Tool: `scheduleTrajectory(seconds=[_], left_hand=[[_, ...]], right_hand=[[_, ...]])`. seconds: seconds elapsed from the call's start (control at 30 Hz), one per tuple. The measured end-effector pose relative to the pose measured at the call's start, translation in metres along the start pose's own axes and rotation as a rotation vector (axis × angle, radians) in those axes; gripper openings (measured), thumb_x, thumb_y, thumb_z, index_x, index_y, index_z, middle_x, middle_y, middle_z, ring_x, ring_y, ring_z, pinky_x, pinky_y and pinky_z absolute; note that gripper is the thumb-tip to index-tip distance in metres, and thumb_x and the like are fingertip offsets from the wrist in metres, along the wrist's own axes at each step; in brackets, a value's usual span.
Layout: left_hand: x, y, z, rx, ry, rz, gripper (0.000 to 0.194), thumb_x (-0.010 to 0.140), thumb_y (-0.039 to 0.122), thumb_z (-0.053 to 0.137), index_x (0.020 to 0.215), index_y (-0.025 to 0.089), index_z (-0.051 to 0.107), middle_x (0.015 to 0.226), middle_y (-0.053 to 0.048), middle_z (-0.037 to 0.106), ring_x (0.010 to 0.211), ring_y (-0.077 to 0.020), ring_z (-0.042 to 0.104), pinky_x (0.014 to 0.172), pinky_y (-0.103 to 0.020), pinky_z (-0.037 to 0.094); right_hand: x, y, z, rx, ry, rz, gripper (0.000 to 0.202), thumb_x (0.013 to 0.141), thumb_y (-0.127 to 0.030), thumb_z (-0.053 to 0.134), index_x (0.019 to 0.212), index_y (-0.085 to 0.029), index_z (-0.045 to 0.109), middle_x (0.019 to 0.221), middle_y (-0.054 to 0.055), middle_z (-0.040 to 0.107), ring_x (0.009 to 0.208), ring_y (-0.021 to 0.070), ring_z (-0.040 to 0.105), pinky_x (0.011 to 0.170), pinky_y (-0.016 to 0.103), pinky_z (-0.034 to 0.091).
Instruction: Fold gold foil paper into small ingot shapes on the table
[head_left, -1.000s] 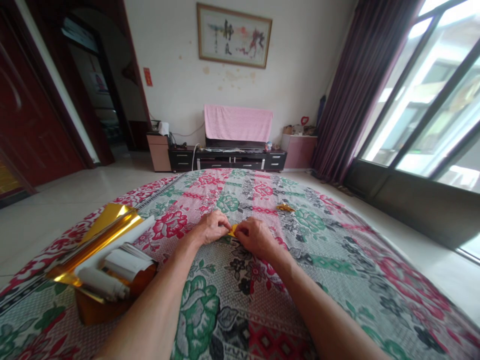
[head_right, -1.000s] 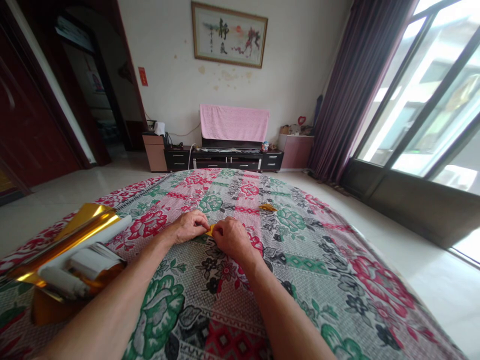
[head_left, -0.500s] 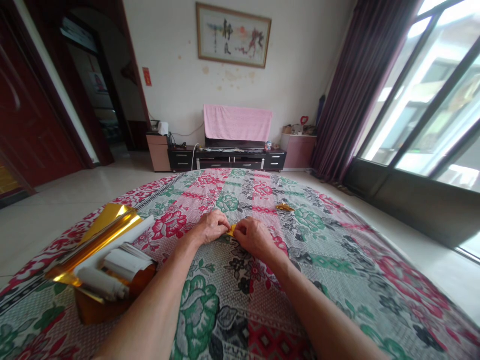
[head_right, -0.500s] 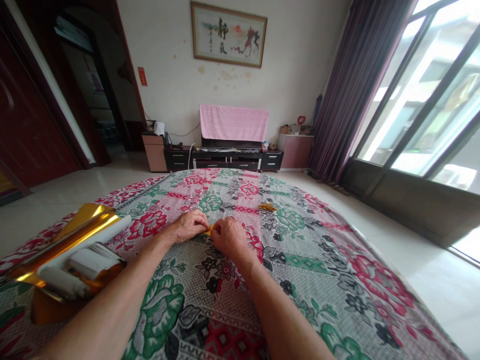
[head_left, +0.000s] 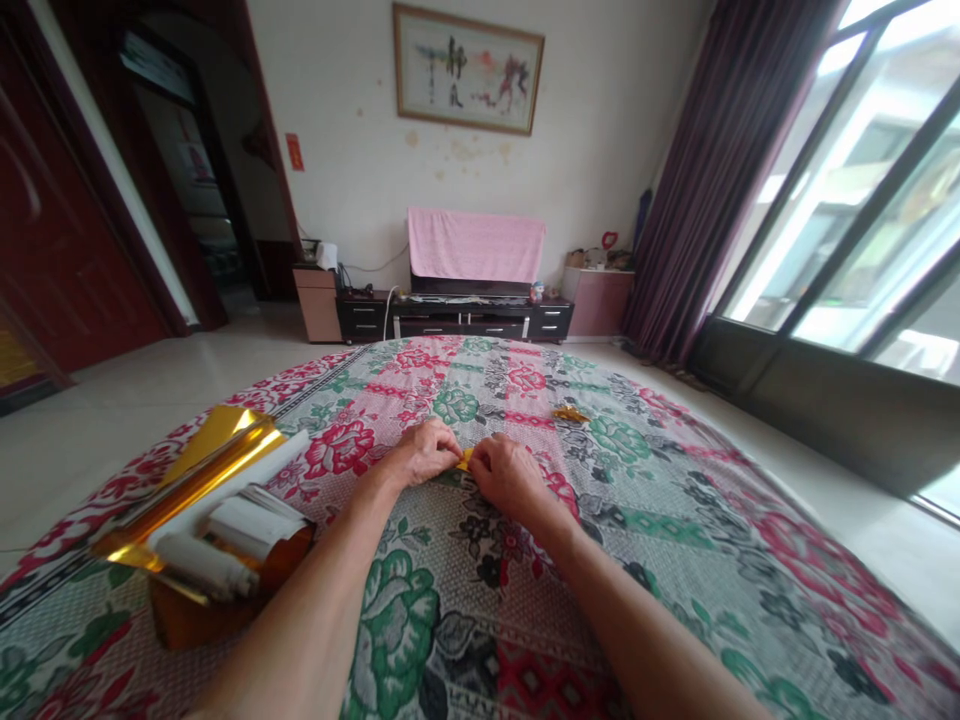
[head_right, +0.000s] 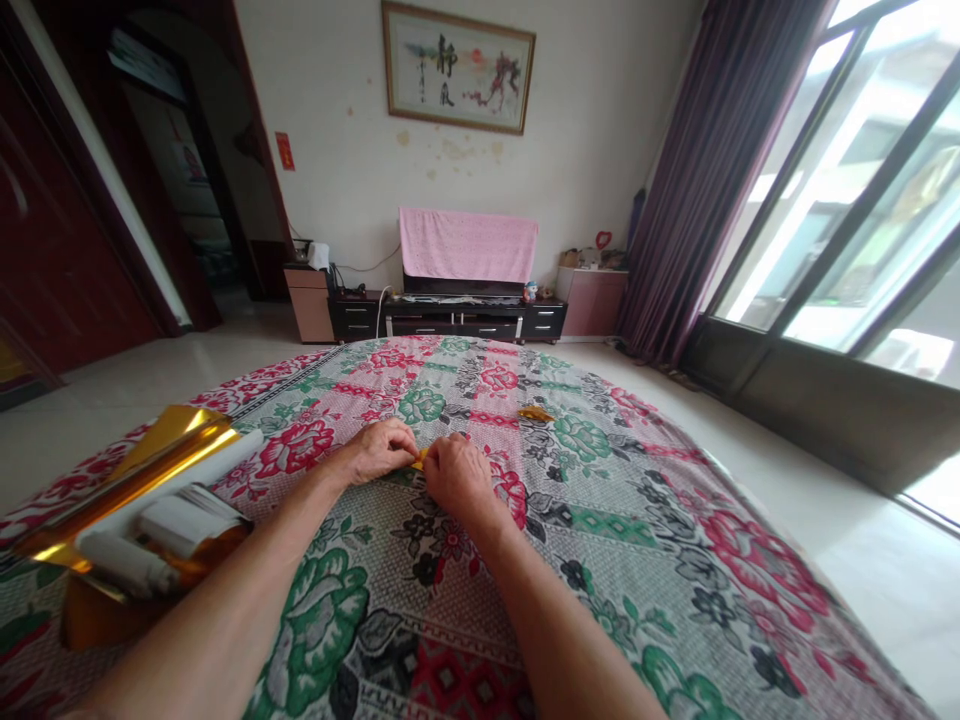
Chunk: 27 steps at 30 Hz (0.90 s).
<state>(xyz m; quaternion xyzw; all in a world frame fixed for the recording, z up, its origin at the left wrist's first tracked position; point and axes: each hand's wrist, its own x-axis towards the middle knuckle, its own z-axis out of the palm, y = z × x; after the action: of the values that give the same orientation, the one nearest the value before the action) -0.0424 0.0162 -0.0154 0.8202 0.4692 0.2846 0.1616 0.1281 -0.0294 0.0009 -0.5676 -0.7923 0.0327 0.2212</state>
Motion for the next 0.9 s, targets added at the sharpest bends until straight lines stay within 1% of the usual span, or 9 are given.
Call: scheduleTrajectory(seconds=[0.1,0.37,0.57,0.8,0.9], left_hand=[[-0.001,0.001,0.0,0.004,0.007,-0.011,0.012,0.067,0.02,0.06,0.068,0.019,0.072,0.084,-0.003,0.065,0.08,-0.0136,0.058,0.074,-0.021,0.046],[-0.002,0.008,-0.003,0.008,0.007,-0.028,0.013,0.068,0.02,0.058,0.066,0.02,0.071,0.083,-0.002,0.065,0.078,-0.0136,0.059,0.075,-0.022,0.047],[-0.003,0.012,-0.003,0.015,0.016,-0.029,0.013,0.068,0.022,0.059,0.062,0.02,0.07,0.08,-0.001,0.065,0.077,-0.0135,0.059,0.072,-0.021,0.046],[-0.005,0.02,-0.006,0.015,-0.009,-0.091,0.011,0.066,0.026,0.062,0.065,0.018,0.07,0.085,-0.002,0.062,0.08,-0.0136,0.057,0.077,-0.022,0.045],[-0.005,0.022,-0.006,0.025,-0.01,-0.113,0.01,0.066,0.025,0.063,0.065,0.018,0.069,0.087,-0.003,0.062,0.082,-0.0139,0.057,0.079,-0.023,0.045]], right_hand=[[0.0,-0.001,-0.001,0.005,0.006,0.011,0.022,0.082,-0.025,0.043,0.076,-0.017,0.063,0.079,0.006,0.063,0.069,0.0129,0.056,0.06,0.022,0.032],[0.0,-0.001,-0.002,0.064,0.005,0.021,0.02,0.08,-0.023,0.046,0.075,-0.017,0.065,0.079,0.006,0.063,0.067,0.0124,0.056,0.061,0.021,0.035],[0.0,-0.003,-0.003,0.063,0.002,0.034,0.02,0.08,-0.023,0.048,0.075,-0.017,0.066,0.079,0.006,0.064,0.068,0.0131,0.057,0.061,0.021,0.035],[0.002,0.003,0.0,0.094,0.014,-0.011,0.017,0.078,-0.023,0.05,0.074,-0.018,0.066,0.077,0.005,0.064,0.069,0.0132,0.056,0.061,0.022,0.034],[0.002,0.004,0.001,0.127,0.013,0.006,0.014,0.077,-0.022,0.052,0.076,-0.018,0.065,0.078,0.004,0.063,0.068,0.0126,0.056,0.06,0.021,0.034]])
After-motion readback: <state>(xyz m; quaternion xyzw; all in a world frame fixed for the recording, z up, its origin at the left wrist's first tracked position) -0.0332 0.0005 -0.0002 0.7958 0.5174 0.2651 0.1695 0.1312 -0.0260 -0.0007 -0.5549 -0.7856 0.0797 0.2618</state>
